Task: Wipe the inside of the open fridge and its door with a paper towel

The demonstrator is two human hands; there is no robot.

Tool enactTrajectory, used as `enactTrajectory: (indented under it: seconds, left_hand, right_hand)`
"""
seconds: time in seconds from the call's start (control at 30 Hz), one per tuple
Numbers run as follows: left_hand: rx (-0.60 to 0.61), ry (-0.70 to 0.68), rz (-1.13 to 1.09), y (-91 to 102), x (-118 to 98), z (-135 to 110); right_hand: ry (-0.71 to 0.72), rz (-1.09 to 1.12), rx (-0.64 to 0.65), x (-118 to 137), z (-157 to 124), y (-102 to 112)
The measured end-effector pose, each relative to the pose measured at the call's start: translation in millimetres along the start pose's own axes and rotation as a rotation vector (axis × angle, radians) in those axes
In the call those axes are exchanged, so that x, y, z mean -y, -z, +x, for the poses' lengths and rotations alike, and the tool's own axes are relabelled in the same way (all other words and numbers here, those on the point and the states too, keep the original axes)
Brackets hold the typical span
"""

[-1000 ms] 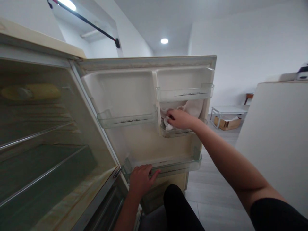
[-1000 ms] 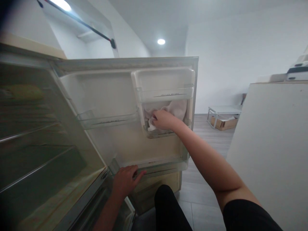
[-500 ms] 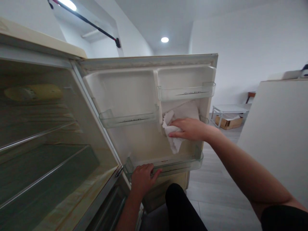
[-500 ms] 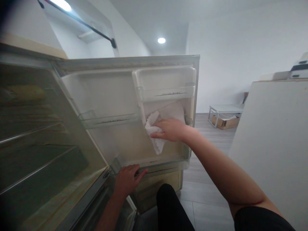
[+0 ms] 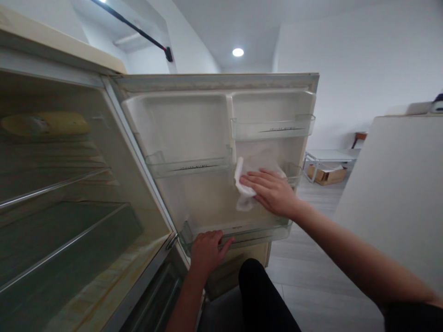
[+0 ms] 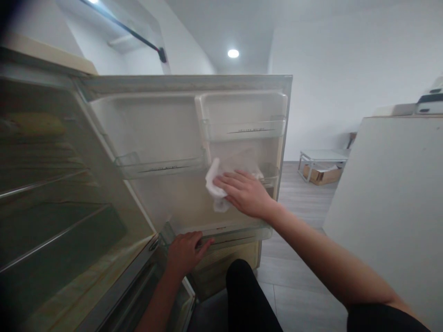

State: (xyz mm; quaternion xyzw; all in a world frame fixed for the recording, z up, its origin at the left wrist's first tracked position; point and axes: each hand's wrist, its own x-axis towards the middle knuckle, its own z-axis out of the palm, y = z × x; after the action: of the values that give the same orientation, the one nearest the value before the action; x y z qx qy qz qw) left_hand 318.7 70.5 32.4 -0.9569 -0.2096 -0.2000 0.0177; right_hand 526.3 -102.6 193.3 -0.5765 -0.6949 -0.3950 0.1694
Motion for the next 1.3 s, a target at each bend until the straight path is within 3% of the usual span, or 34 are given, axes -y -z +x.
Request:
enactTrajectory:
  seconds: [0.1,0.17,0.23,0.37,0.43,0.53,0.73,0.9,1.13,1.3]
  left_hand:
    - [0.006,-0.007,0.002,1.1,1,-1]
    - [0.015,-0.018,0.002,2.3,1,-3]
    - [0.014,-0.023,-0.003,3.4,2,-5]
    - [0.002,-0.018,-0.008,4.0,3,-8]
    - [-0.013,-0.026,-0.010,3.1,3,-8]
    - [-0.032,-0.037,-0.001,0.0,2,-7]
    - [-0.048,-0.029,0.040,-7.8,1,0]
    - [-0.085,-0.036,0.058,-12.0,-1,4]
    - [-0.110,-0.021,0.086,-13.5,-7,12]
    - [-0.131,-0.007,0.076,-12.8,-10,14]
  right_hand:
    - [0.190,0.002,-0.130,23,-8,-28]
    - [0.219,-0.031,-0.147,32,-14,-38]
    - [0.116,-0.099,-0.131,36,-18,-37]
    - [-0.290,-0.217,-0.014,33,-13,-17]
    - [-0.414,-0.270,0.014,30,-5,-10]
    - [-0.433,-0.349,0.029,32,12,-13]
    - [-0.323,-0.386,0.028,37,35,-44]
    - [-0.281,-0.395,-0.013,8,8,-43]
    - [-0.389,-0.290,-0.033,-74,-66,-18]
    - [-0.424,-0.197,-0.114,-96,-82,-31]
